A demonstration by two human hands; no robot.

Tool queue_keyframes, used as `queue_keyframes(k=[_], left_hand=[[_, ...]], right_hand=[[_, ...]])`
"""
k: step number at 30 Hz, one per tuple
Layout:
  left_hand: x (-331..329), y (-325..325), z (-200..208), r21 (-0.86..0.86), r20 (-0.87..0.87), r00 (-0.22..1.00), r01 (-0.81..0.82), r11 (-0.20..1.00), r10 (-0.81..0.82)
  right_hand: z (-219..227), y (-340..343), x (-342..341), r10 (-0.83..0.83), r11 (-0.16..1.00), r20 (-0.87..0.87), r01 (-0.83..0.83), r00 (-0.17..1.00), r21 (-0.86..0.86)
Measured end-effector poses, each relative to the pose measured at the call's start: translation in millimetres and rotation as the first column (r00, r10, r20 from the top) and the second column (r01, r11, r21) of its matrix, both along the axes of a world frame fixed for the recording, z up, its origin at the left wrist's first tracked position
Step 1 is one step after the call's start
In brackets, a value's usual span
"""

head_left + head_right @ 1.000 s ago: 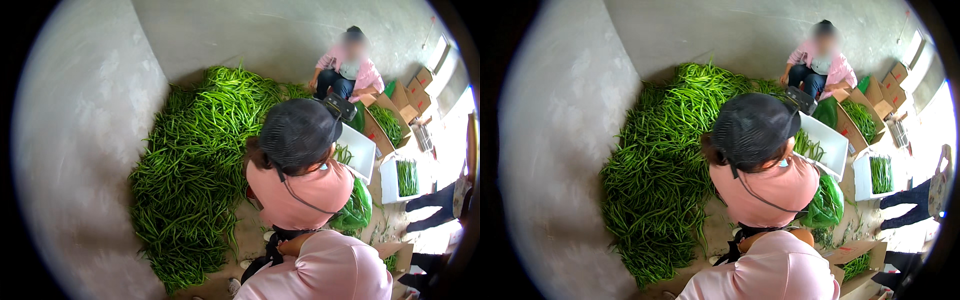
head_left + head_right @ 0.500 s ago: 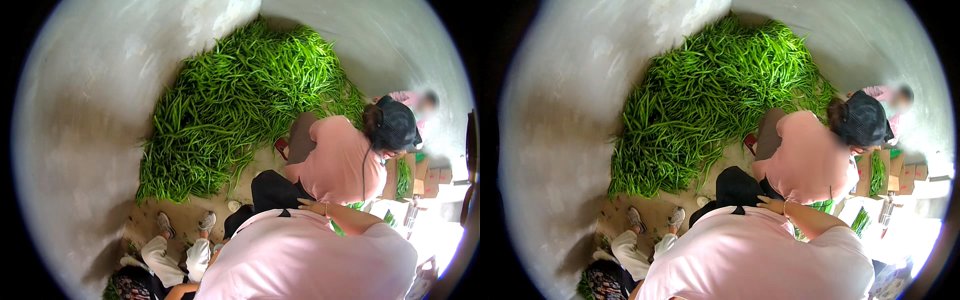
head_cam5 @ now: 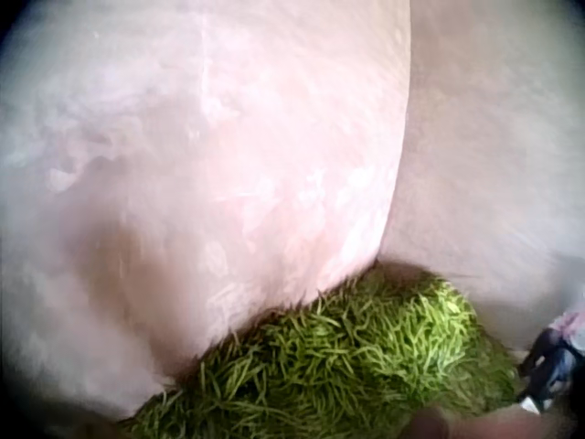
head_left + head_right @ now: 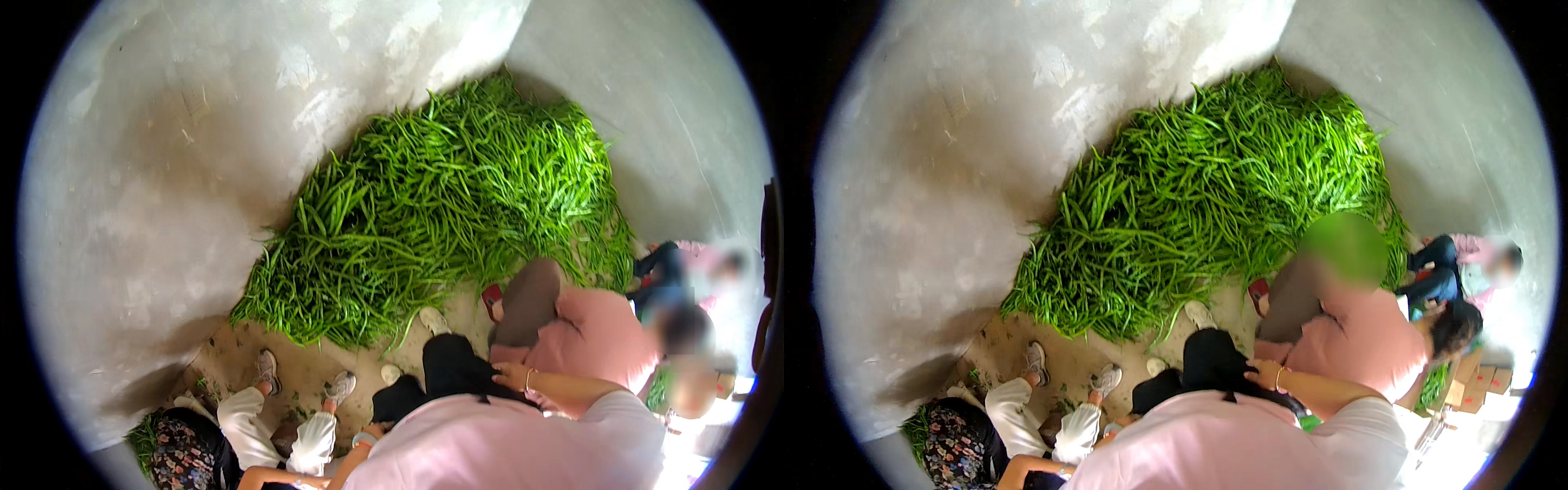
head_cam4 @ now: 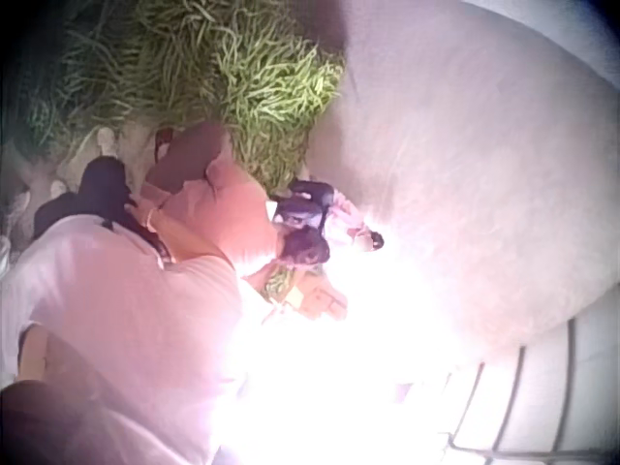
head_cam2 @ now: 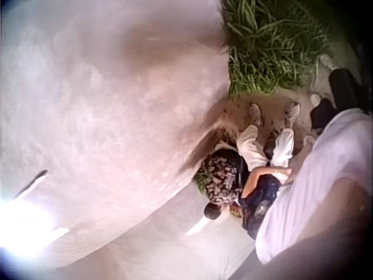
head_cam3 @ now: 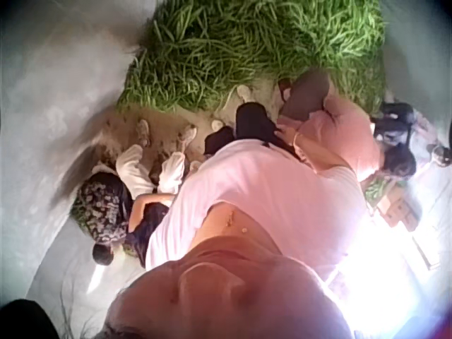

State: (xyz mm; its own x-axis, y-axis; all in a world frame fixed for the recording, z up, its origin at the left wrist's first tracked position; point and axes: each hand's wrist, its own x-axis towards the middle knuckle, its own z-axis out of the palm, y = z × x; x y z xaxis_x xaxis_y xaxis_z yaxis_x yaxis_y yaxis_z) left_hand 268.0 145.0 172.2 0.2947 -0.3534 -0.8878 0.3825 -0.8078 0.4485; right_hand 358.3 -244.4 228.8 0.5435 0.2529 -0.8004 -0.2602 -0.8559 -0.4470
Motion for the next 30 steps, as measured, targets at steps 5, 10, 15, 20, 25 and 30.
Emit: queue_keyframes(k=[5,10,15,20,25,30], left_hand=[[45,-20,-18,0.022,0.18,0.963,-0.207,0.978,0.2],[149,-1,-103,0.217,0.403,0.872,-0.386,0.897,0.278],[269,34,-172,0.043,0.632,0.597,-0.664,0.747,0.494],[394,65,-182,-0.057,0.822,0.352,-0.731,0.68,0.448],[463,99,-202,0.135,0.831,0.46,-0.713,0.689,0.313],[520,87,-227,0.072,0.902,0.39,-0.559,0.826,0.185]], right_hand=[[-63,-2,96,0.034,0.998,0.064,-0.03,0.997,-0.064],[-156,19,174,-0.021,0.995,0.268,-0.005,0.963,0.096],[-204,105,275,-0.102,0.952,0.401,-0.028,0.911,0.306],[-247,198,365,-0.202,0.888,0.679,-0.16,0.706,0.431],[-301,292,425,-0.588,0.657,0.22,0.301,0.779,0.691],[-415,336,477,-0.794,0.299,-0.173,0.622,0.582,0.724]])
